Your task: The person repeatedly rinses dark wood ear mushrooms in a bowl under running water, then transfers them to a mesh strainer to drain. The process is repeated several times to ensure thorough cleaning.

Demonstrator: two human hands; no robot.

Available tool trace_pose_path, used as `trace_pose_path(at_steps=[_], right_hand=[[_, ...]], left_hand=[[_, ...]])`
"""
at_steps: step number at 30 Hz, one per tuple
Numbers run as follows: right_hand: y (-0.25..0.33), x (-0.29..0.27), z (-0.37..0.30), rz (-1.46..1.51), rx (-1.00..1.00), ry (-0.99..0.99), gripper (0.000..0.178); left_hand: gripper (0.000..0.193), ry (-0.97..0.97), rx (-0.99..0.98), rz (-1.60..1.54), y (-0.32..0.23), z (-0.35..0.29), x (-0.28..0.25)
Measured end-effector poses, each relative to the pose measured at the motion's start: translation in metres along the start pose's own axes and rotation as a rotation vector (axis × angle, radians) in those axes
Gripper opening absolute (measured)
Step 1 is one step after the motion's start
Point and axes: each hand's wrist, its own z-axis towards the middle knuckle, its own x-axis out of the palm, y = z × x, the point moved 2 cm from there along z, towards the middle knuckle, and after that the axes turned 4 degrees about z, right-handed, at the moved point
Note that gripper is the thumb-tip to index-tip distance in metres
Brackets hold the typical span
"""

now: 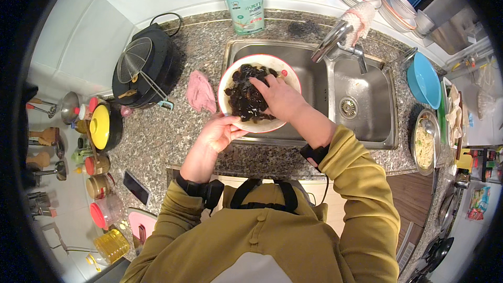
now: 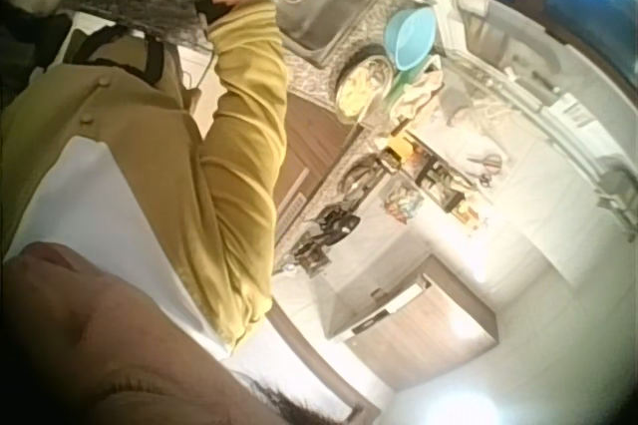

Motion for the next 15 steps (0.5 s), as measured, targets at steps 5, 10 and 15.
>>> trace_pose_path(at_steps=[5,10,15], right_hand=[[0.026,-0.020,0.000,-0.096,-0.098,-0.132,0.076],[0.054,-0.041,0.007,-0.196,-0.140,-0.249,0.021],[0.064,-0.035,0.011,-0.189,-0.091,-0.080,0.013]], left_hand=[[0.035,-0.018,-0.024,0.005,-0.002,0.000,-0.012],[0.031,-0.046,-0.039,0.004,-0.007,-0.001,-0.016],[0.029,-0.054,-0.062,0.009,-0.010,0.002,-0.019]])
